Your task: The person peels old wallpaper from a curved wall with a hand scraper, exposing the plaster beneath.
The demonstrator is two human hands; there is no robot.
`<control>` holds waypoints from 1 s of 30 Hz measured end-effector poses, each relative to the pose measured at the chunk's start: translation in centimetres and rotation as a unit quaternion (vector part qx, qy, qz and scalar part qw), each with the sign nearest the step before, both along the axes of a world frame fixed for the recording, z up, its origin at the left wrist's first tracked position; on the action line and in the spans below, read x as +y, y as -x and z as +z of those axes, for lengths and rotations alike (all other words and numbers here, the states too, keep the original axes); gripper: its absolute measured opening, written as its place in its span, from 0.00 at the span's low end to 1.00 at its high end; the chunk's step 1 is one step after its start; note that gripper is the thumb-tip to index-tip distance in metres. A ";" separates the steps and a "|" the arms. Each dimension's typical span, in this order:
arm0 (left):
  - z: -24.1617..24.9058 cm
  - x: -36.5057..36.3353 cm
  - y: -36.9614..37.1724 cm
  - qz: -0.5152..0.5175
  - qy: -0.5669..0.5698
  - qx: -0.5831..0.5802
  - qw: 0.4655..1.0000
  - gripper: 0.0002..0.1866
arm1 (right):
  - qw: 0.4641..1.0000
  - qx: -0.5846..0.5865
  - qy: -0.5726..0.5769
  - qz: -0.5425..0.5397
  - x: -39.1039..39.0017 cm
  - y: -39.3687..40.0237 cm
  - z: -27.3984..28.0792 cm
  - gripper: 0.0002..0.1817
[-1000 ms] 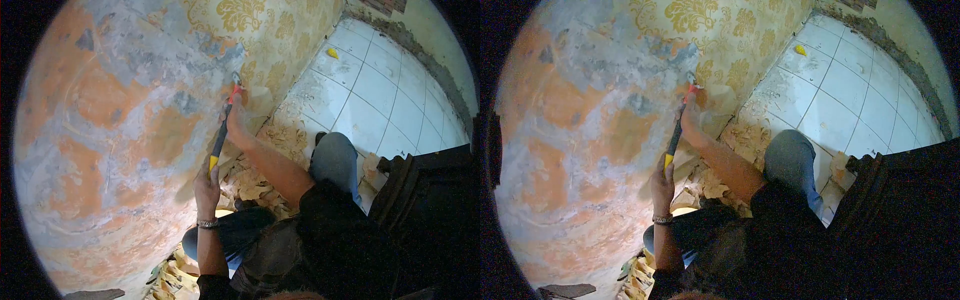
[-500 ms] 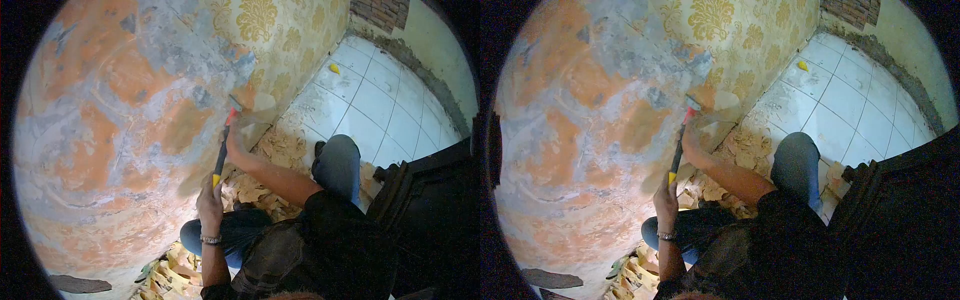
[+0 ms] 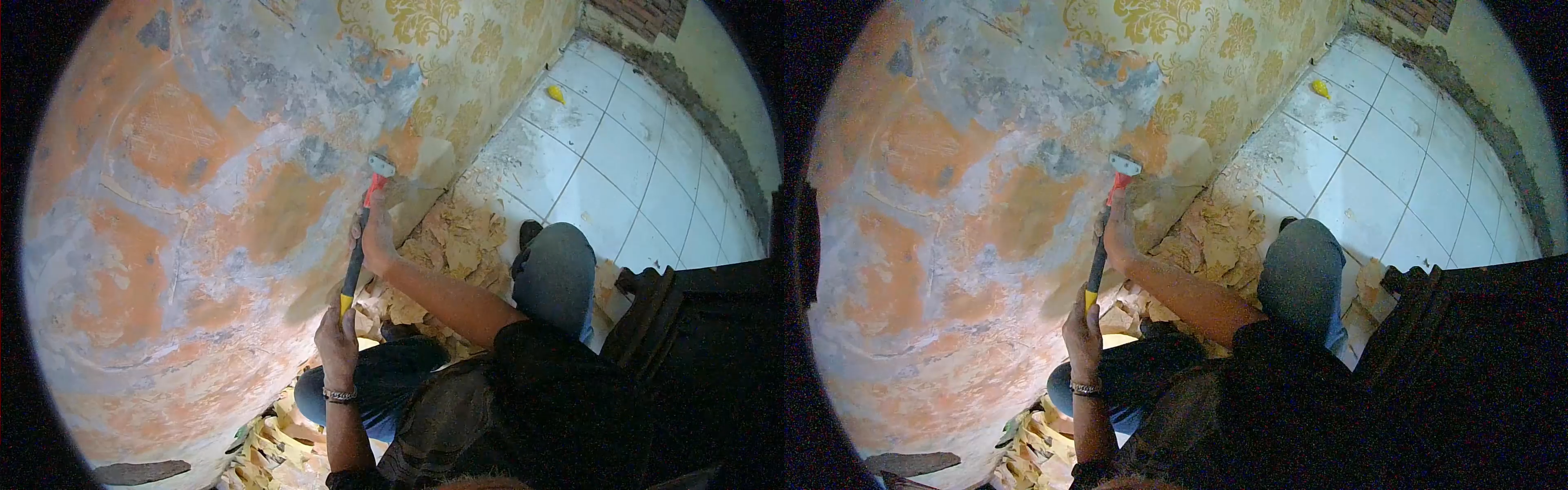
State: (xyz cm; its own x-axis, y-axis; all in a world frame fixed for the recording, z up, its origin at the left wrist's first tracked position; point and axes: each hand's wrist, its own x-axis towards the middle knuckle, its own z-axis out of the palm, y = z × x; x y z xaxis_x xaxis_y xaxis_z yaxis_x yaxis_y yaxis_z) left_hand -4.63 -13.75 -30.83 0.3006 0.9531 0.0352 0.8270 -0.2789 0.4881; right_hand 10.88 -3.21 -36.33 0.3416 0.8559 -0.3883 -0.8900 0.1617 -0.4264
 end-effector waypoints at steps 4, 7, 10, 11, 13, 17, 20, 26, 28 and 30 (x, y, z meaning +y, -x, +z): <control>-1.1 1.7 -0.8 -0.041 -0.057 -0.013 0.997 0.20 | 0.999 -0.036 -0.005 -0.036 1.5 -1.4 -1.3 0.28; -1.4 1.7 -1.5 -0.025 -0.026 -0.025 0.999 0.20 | 1.000 -0.025 -0.009 -0.015 1.9 -2.0 -1.9 0.28; -1.4 2.0 -2.1 -0.023 0.018 -0.005 1.000 0.22 | 0.999 -0.041 0.002 -0.035 2.1 -3.1 -2.0 0.28; -1.2 2.6 -3.0 -0.022 0.019 -0.007 1.000 0.22 | 1.000 -0.020 -0.002 -0.020 2.0 -4.6 -1.8 0.27; -0.5 3.7 -5.8 -0.078 -0.019 -0.016 0.997 0.22 | 1.000 -0.003 -0.005 -0.010 2.6 -7.2 -1.7 0.27; -2.0 5.4 -7.7 -0.077 -0.053 0.009 0.996 0.22 | 0.997 -0.004 -0.013 -0.079 4.6 -10.1 -2.3 0.27; -0.8 5.1 -8.1 -0.051 0.006 0.052 0.997 0.22 | 0.996 -0.001 -0.033 -0.080 4.6 -9.4 -2.7 0.28; 2.8 1.8 -7.3 -0.072 -0.046 0.066 0.994 0.22 | 0.998 0.025 -0.047 -0.038 1.7 -7.3 -0.6 0.29; 2.6 0.0 -5.5 -0.066 -0.026 0.080 0.994 0.21 | 0.999 0.037 -0.029 -0.012 0.4 -4.6 -1.0 0.29; 1.2 -1.6 -3.5 -0.029 -0.027 0.043 0.998 0.21 | 1.000 0.020 -0.017 -0.012 0.0 -2.3 -2.1 0.29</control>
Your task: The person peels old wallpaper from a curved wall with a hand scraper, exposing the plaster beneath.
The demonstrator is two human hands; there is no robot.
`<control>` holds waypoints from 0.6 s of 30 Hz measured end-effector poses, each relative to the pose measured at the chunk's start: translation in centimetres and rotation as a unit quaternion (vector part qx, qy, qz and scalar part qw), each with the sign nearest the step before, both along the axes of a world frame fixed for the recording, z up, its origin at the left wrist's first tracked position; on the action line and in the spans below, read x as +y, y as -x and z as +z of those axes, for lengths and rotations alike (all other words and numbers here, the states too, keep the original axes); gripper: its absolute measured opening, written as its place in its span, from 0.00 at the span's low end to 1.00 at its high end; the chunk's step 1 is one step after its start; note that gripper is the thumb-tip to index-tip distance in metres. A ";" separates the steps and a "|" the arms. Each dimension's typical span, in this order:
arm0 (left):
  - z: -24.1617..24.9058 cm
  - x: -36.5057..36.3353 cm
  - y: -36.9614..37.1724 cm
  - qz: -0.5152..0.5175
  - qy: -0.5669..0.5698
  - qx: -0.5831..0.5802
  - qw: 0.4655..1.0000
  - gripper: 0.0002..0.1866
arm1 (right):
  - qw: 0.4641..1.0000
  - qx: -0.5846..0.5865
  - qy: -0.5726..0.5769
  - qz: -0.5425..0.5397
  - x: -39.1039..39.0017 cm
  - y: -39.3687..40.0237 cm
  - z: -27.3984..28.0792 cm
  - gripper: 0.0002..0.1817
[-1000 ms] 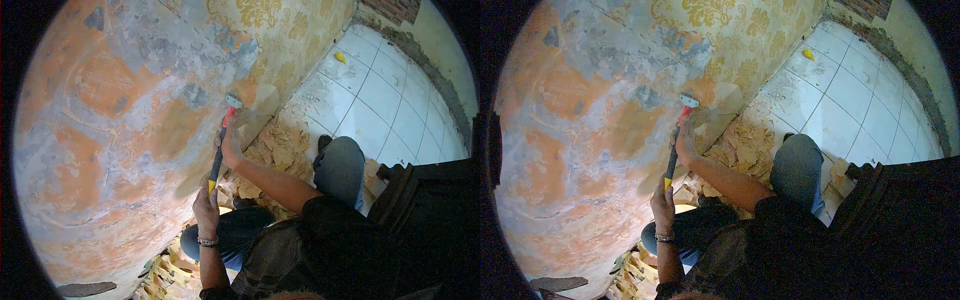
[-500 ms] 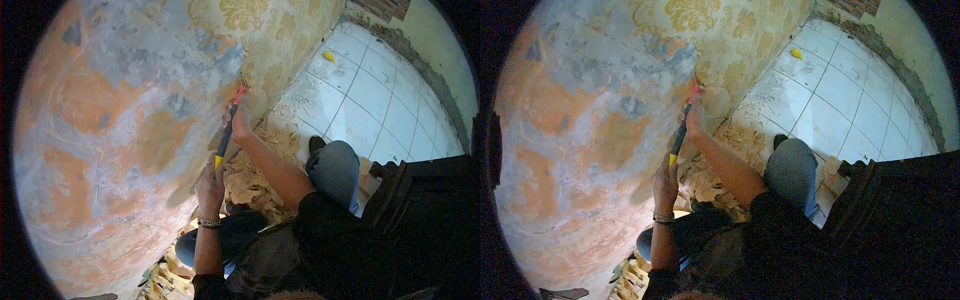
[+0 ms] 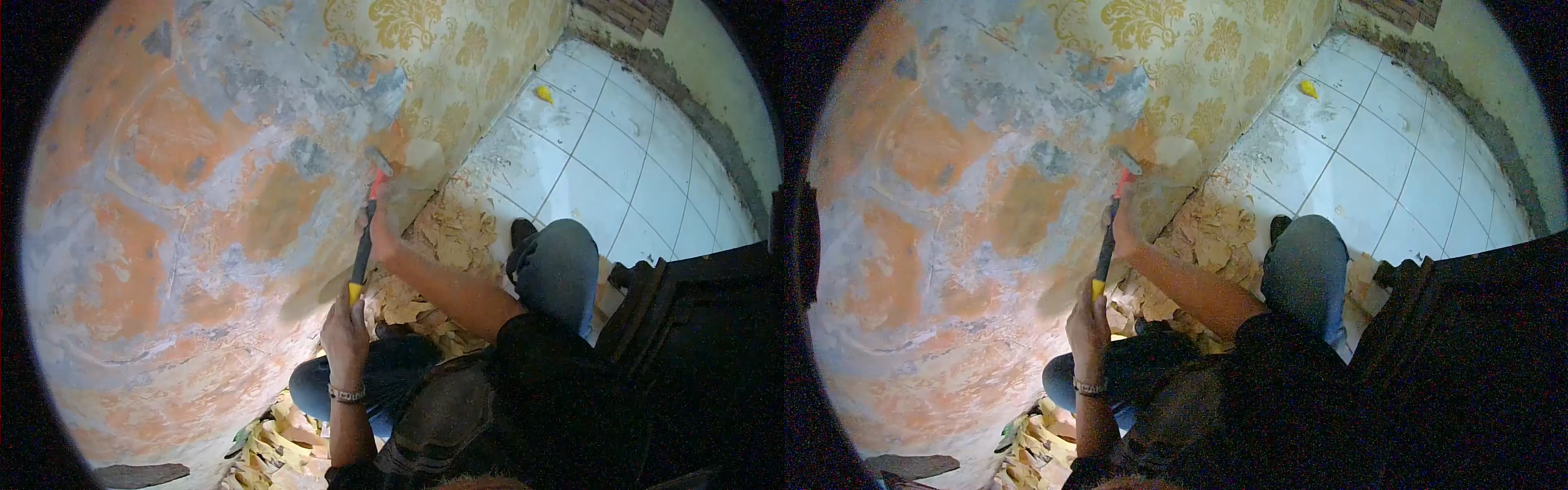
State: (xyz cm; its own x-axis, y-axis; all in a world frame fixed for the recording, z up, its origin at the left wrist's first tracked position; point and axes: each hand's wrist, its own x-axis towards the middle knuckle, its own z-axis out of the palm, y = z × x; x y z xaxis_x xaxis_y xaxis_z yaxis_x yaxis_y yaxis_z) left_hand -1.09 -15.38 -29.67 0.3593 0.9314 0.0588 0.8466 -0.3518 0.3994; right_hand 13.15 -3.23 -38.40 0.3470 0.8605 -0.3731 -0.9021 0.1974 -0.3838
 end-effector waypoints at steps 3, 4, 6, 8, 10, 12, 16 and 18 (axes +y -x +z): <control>-1.4 -0.8 1.1 0.024 -0.013 -0.019 0.999 0.21 | 0.999 0.017 -0.013 0.033 -0.3 0.8 -0.6 0.29; -1.5 -0.6 1.1 0.024 -0.013 -0.019 0.999 0.21 | 0.999 0.017 -0.014 0.034 -0.2 0.7 -0.3 0.29; -1.5 -0.3 1.1 0.037 0.010 -0.009 0.999 0.21 | 0.998 0.026 0.011 0.048 -0.3 0.6 -0.2 0.29; -1.4 0.3 0.6 0.039 0.017 0.000 0.999 0.21 | 0.998 0.029 0.032 0.039 0.3 0.4 -0.3 0.29; -1.7 0.8 0.4 0.042 0.025 0.007 0.999 0.21 | 0.998 0.031 0.055 0.029 0.8 0.3 -0.8 0.29; -2.7 1.9 0.2 0.023 0.012 0.005 1.000 0.21 | 0.999 -0.021 0.032 -0.009 1.2 -0.7 -1.0 0.29; -3.3 3.9 -2.3 -0.027 -0.037 0.012 0.999 0.21 | 1.000 0.024 -0.006 -0.016 2.3 -4.3 -1.5 0.30; -2.9 5.0 -4.5 -0.013 0.044 0.004 0.999 0.21 | 0.999 0.028 0.017 -0.025 3.5 -6.3 -2.3 0.31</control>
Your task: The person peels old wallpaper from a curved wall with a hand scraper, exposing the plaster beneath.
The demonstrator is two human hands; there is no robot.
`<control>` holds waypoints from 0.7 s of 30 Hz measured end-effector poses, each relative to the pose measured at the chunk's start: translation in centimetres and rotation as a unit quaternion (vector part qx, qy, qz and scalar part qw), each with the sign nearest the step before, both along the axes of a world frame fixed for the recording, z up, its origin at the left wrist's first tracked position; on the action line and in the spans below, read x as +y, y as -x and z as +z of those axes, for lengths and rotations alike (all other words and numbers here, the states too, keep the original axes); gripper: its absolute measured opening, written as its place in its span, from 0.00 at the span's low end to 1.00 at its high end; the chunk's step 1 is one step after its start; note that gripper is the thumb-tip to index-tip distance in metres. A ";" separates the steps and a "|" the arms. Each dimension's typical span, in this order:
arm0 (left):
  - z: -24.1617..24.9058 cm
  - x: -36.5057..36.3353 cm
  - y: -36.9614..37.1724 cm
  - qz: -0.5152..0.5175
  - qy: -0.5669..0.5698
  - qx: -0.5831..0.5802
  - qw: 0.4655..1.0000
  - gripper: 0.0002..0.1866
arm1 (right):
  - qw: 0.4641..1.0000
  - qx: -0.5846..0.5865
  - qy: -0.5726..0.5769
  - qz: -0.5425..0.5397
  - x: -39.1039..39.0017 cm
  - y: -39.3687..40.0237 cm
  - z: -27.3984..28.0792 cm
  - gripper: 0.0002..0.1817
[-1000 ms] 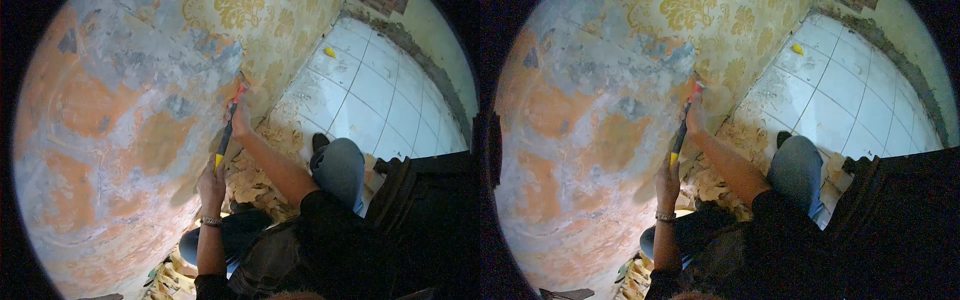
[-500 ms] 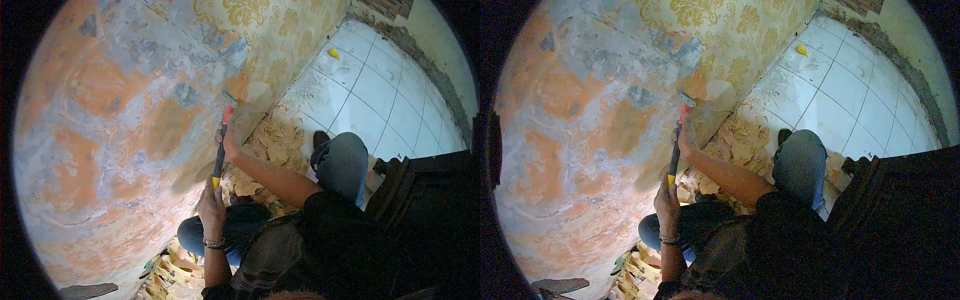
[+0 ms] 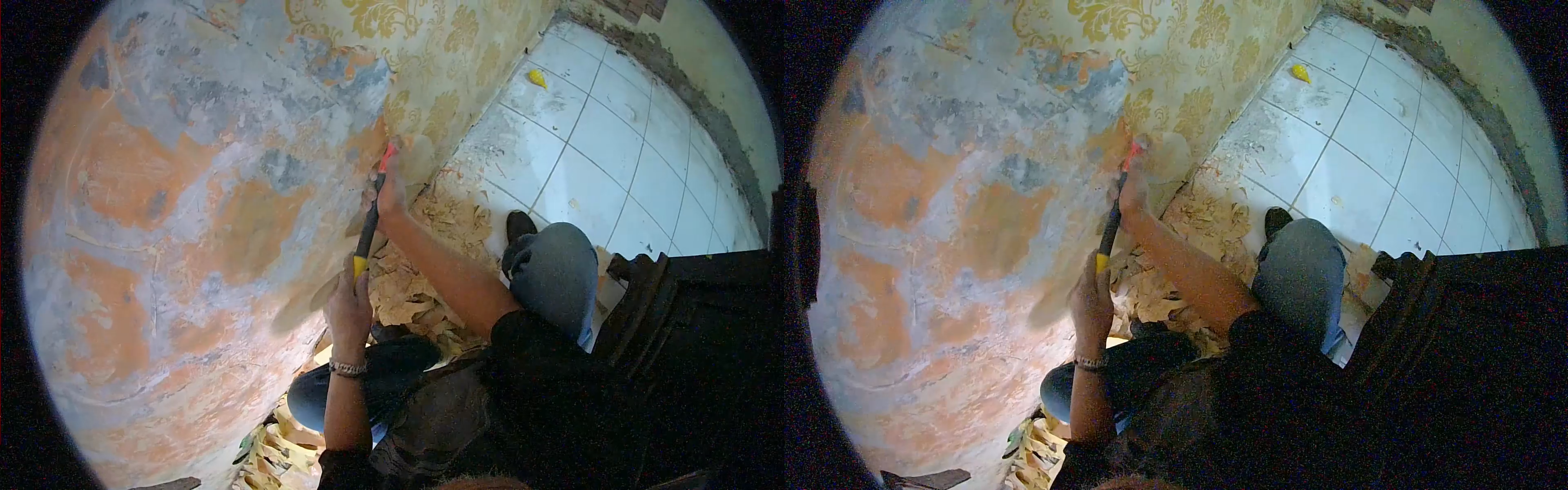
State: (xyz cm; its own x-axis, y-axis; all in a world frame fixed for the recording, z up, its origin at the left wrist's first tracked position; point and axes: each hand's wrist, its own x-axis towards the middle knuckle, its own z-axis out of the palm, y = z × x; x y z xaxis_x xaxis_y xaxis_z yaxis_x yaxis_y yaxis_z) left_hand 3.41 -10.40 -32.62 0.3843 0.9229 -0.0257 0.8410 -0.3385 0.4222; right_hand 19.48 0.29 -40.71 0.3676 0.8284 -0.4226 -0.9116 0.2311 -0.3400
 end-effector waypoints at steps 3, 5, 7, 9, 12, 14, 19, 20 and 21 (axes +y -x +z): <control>-1.6 1.4 -0.8 -0.031 -0.039 0.000 0.999 0.22 | 1.000 -0.006 -0.003 -0.004 0.8 -1.8 -0.9 0.32; -1.5 1.2 -0.5 -0.035 -0.054 0.010 0.998 0.22 | 0.999 -0.019 -0.031 -0.015 1.2 -1.5 -2.2 0.32; -0.3 0.7 -0.8 -0.028 -0.012 0.011 0.999 0.22 | 0.997 -0.037 -0.064 -0.028 0.8 -0.9 -1.5 0.32; 0.5 -0.8 1.0 -0.020 -0.024 -0.006 0.999 0.22 | 0.998 -0.044 0.029 -0.029 -0.6 1.4 -0.8 0.32; 2.2 -3.9 4.3 0.012 -0.031 -0.011 0.999 0.21 | 0.998 -0.023 0.047 0.023 -2.3 6.8 -0.2 0.32; 3.1 -5.2 6.0 0.038 -0.019 0.006 0.999 0.21 | 0.999 -0.016 0.019 0.021 -3.4 8.8 1.0 0.32; 3.3 -4.9 6.7 0.053 -0.020 0.008 0.998 0.20 | 0.999 0.013 -0.019 0.034 -3.5 9.2 2.1 0.31; 3.0 -4.9 6.9 0.057 -0.017 0.007 0.998 0.20 | 0.999 0.019 -0.012 0.040 -3.5 9.2 2.1 0.31; 3.0 -4.8 6.8 0.058 -0.013 0.009 0.998 0.20 | 0.999 0.026 -0.004 0.047 -3.5 9.3 1.8 0.31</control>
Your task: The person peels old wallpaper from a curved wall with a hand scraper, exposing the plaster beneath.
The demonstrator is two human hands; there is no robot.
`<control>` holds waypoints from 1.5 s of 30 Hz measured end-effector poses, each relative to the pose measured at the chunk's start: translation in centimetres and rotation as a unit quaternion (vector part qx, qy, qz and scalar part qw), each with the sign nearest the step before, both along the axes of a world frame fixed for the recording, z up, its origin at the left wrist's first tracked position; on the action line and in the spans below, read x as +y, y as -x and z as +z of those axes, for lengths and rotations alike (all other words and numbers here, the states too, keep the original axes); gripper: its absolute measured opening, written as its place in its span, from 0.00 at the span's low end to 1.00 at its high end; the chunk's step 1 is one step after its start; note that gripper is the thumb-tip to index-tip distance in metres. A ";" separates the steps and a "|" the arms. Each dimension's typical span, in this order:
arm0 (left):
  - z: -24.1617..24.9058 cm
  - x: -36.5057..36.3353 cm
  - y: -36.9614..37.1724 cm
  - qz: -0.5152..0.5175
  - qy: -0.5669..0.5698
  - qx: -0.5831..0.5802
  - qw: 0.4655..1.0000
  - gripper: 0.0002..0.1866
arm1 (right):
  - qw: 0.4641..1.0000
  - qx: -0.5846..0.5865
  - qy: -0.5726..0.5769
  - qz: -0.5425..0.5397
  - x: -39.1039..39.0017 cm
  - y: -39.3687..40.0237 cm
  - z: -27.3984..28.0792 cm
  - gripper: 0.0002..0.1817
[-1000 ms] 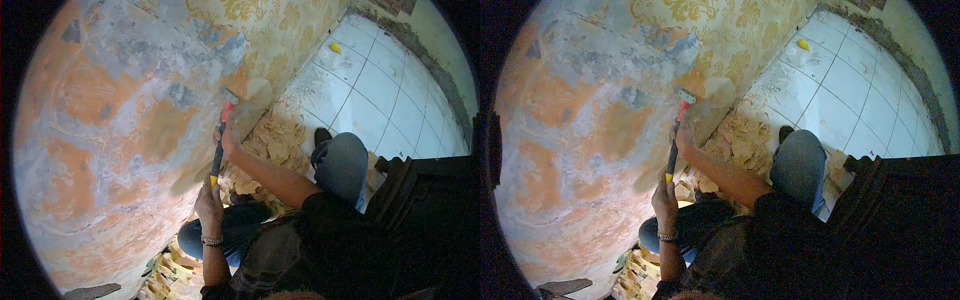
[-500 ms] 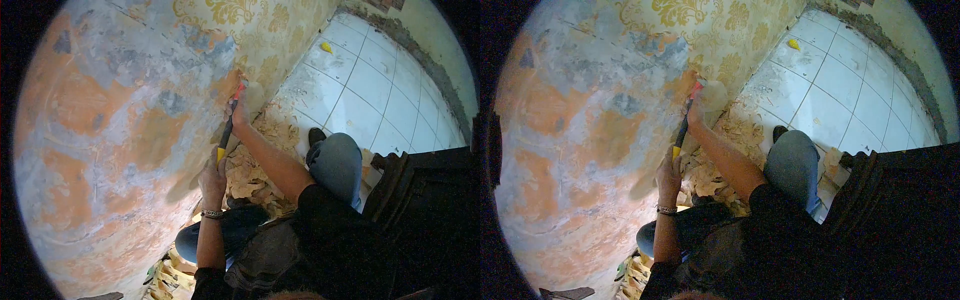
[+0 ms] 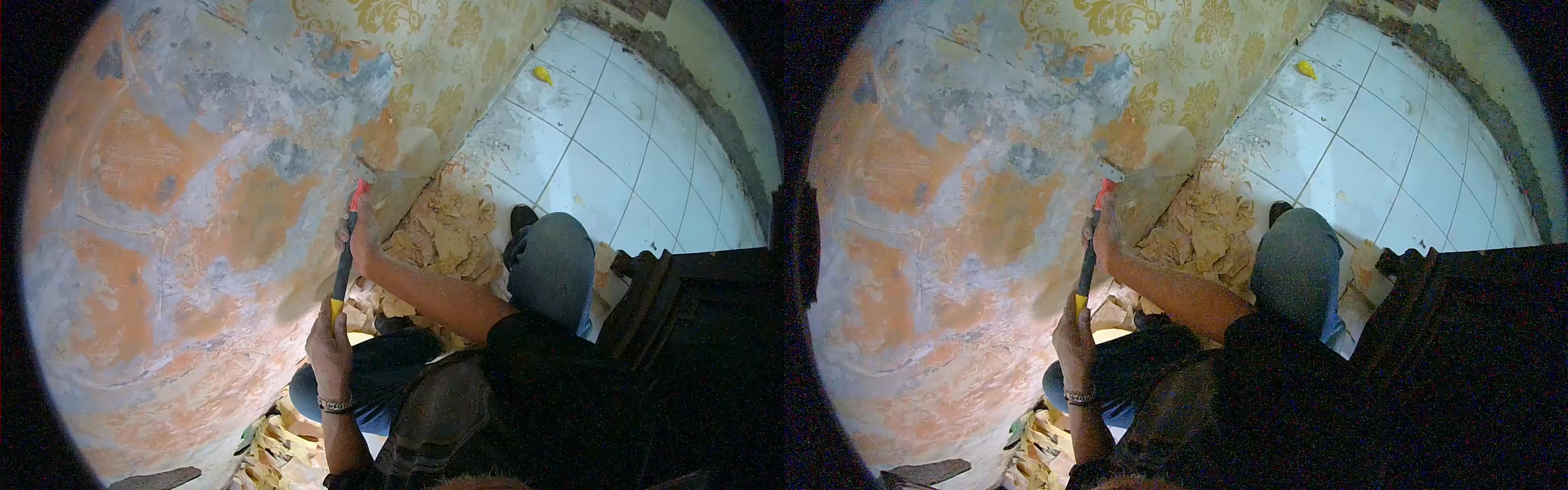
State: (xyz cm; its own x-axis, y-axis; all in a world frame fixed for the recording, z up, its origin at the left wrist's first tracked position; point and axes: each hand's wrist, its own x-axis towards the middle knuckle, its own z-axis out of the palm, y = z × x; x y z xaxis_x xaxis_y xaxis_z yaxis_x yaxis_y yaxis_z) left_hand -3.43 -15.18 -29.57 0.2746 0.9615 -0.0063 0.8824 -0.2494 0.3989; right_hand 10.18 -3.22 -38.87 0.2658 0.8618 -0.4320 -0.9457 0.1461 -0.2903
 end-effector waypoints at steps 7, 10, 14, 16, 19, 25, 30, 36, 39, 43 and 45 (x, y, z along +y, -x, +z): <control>-1.5 1.6 1.0 -0.016 -0.013 -0.002 1.000 0.20 | 1.000 -0.014 0.004 -0.016 0.9 0.0 -0.3 0.32; -1.6 2.6 -0.6 -0.034 -0.011 0.000 0.999 0.21 | 1.000 0.010 0.001 -0.026 1.4 -1.7 -1.0 0.32; -3.2 6.1 -5.5 -0.091 -0.015 0.030 0.995 0.21 | 0.998 0.027 -0.029 -0.041 3.3 -8.3 -3.7 0.33; -4.1 6.9 -8.2 -0.102 -0.007 0.053 0.993 0.22 | 0.998 0.031 -0.019 -0.050 4.3 -10.4 -4.7 0.33; -6.5 7.1 -8.3 -0.116 -0.020 0.010 0.993 0.21 | 0.996 -0.037 0.021 -0.078 3.8 -11.1 -4.8 0.34; -3.4 2.6 -4.5 -0.037 0.073 -0.009 0.997 0.21 | 0.996 -0.041 0.069 -0.025 1.2 -5.1 -2.6 0.33; -1.1 -0.2 -1.4 -0.013 0.001 0.021 1.000 0.21 | 1.000 0.003 0.008 -0.018 -0.2 -0.9 -1.1 0.31; -2.8 0.8 -1.0 0.009 0.023 0.018 1.000 0.21 | 1.000 -0.023 0.003 -0.015 0.3 -1.3 -1.8 0.30; -2.8 1.9 -2.1 -0.010 0.022 0.023 0.999 0.21 | 1.000 -0.009 -0.008 -0.028 1.2 -2.2 -2.4 0.30; -4.9 5.5 -5.3 -0.074 -0.010 0.024 0.997 0.20 | 0.998 0.045 -0.004 -0.031 3.0 -7.7 -5.5 0.30; -5.7 7.0 -7.4 -0.089 -0.010 0.008 0.996 0.21 | 0.998 0.053 -0.029 -0.018 4.0 -10.1 -6.0 0.31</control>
